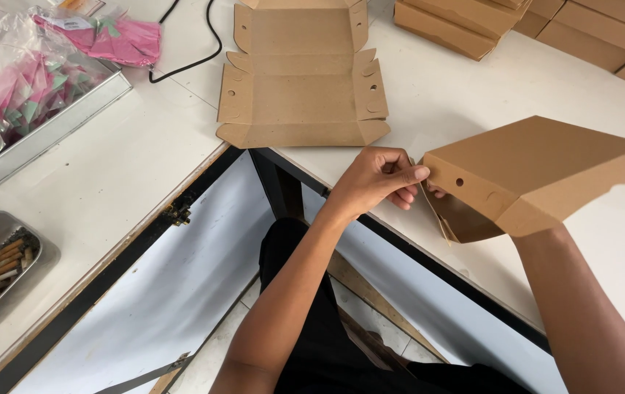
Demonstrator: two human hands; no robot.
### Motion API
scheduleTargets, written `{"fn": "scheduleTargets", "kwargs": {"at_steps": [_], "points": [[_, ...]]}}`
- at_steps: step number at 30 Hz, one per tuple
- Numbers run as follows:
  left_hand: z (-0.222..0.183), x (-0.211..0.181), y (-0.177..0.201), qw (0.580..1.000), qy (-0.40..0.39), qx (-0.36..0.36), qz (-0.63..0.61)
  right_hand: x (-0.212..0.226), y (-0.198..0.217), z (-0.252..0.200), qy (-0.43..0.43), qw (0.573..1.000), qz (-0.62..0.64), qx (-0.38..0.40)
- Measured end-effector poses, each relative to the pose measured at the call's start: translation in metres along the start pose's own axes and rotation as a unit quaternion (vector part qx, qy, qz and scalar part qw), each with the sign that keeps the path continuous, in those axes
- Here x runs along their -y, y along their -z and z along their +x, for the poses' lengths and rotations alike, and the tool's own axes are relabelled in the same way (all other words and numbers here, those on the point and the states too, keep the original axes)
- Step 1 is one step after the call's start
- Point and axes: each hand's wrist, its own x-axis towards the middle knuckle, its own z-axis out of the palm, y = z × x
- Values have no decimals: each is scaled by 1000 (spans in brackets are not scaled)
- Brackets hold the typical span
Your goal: The person assembles flat cardboard boxes by folding the side flaps and inserting tabs into slots to form rectangular containers. The person completes one box and begins a second, stacking the finished box with others on the table.
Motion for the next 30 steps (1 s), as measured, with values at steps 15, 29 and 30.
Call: {"fn": "scheduleTargets", "kwargs": {"at_steps": [15, 29, 30], "points": [[-11, -13, -12, 972, -109, -19, 209, 15, -30, 12, 14, 999, 26, -17], [12, 3, 0, 970, -102, -53, 213, 18, -41, 14, 25, 996, 82, -24], [11, -6, 2, 986, -74, 2, 152, 20, -40, 12, 28, 995, 89, -20]]}}
